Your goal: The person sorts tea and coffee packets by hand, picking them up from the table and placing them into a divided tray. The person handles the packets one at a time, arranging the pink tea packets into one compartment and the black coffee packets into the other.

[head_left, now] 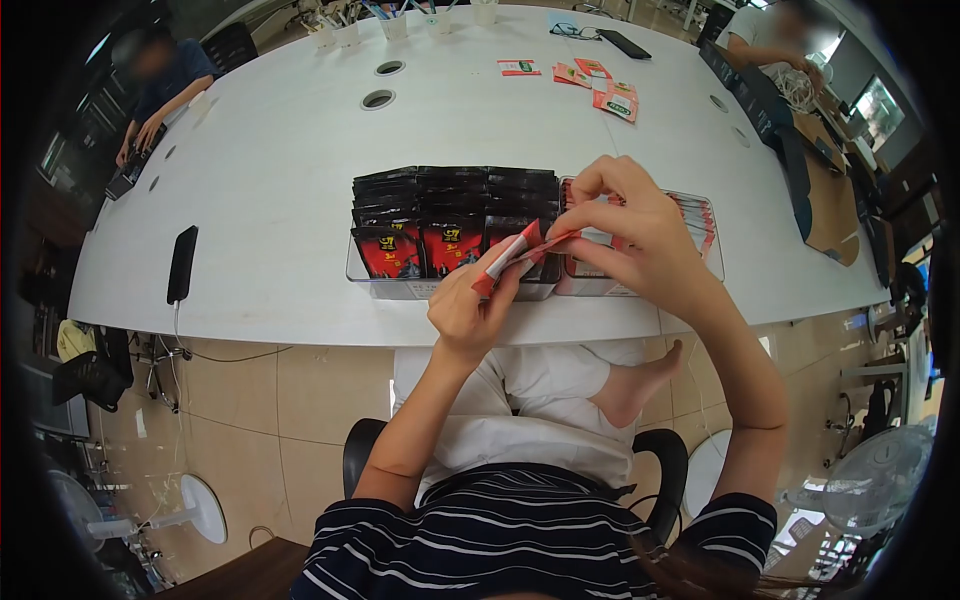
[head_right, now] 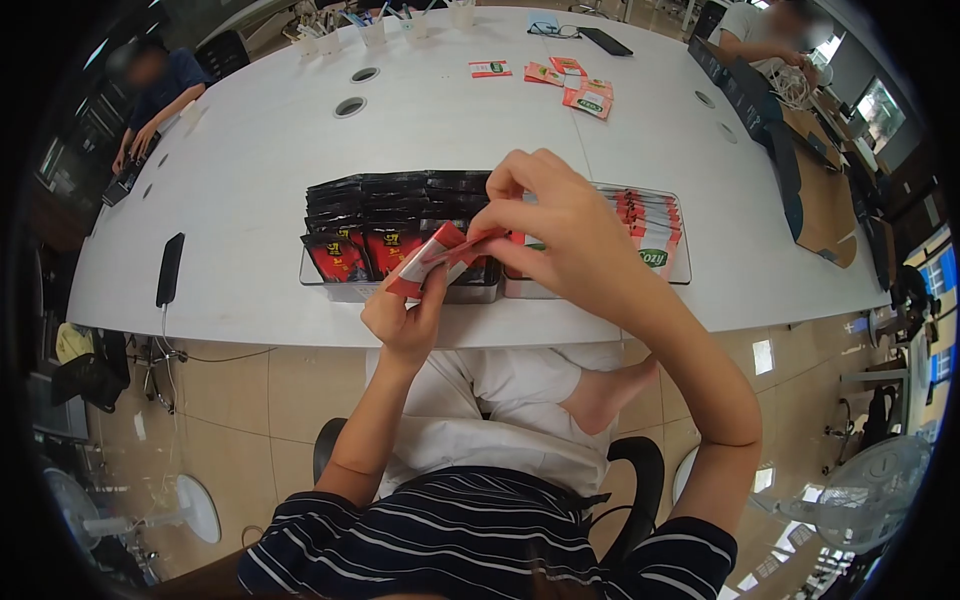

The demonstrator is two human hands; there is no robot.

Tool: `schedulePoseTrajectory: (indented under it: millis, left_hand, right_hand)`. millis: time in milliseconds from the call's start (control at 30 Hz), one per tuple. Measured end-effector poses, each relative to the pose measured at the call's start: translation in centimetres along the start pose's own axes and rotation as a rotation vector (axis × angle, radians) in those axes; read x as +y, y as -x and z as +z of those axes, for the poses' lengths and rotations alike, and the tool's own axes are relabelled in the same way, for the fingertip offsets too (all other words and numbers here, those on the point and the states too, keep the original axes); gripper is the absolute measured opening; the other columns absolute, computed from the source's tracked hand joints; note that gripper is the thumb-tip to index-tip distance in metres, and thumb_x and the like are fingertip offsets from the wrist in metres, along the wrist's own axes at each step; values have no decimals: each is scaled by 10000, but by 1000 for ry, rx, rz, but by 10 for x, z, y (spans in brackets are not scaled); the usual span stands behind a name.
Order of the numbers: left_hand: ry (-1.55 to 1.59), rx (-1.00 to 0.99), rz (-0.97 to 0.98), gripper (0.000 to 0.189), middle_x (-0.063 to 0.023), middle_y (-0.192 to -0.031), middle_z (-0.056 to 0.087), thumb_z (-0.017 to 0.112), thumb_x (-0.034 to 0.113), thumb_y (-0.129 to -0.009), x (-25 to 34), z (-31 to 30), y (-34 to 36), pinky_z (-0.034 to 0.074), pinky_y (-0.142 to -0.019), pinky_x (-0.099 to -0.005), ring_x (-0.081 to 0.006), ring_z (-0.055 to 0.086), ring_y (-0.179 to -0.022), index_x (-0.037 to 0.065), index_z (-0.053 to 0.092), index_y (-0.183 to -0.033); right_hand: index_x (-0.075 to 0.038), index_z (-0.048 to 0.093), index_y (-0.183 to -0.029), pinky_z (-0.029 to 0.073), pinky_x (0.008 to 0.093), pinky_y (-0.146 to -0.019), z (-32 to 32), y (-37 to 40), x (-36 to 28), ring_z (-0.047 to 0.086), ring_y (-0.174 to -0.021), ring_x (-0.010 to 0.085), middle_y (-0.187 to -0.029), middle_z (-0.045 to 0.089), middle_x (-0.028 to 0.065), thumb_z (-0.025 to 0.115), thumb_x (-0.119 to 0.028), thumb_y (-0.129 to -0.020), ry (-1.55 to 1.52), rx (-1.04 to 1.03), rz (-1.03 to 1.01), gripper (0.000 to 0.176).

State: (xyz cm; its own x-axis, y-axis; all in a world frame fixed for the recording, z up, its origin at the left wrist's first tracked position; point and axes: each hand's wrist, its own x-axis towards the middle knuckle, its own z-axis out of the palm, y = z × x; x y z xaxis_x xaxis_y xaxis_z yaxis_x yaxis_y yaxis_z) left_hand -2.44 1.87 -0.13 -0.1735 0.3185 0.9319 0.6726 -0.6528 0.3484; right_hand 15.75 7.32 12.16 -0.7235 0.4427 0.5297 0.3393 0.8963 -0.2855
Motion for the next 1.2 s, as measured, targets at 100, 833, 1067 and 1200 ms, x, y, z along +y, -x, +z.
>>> schedulePoseTrajectory:
  millis: [100,833,1067,1200]
  left_hand:
    - [25,-7,-20,291,-146,-973,722,743,-49,-754,2,-1,-2,525,-573,-256,-175,668,-653,-54,667,-1034]
    - [32,1,-73,235,-150,-998,712,707,-69,-787,0,-2,9,548,-637,-265,-206,689,-756,-51,638,-1010]
    - [36,-40,-100,258,-151,-996,711,701,-77,-785,1,-3,9,550,-636,-264,-210,692,-765,-54,636,-1034]
    - [44,-34,-97,263,-157,-1006,707,689,-86,-786,2,-4,8,557,-659,-270,-220,696,-781,-61,631,-1041]
  right_hand:
    - [-111,737,-890,419,289,-678,-2,-1,1,499,-745,173,-755,480,33,727,-6,-673,-50,84,13,242]
    - [-19,679,-1137,525,279,-736,-39,66,36,623,-870,175,-977,678,128,702,-7,-744,-9,185,278,394]
    - [-1,595,-1184,516,270,-783,-23,67,45,631,-909,156,-1002,630,102,724,2,-746,-181,382,438,456]
    - [-18,540,-1241,509,253,-769,-36,63,35,629,-847,111,-977,641,94,695,27,-768,-320,454,537,500]
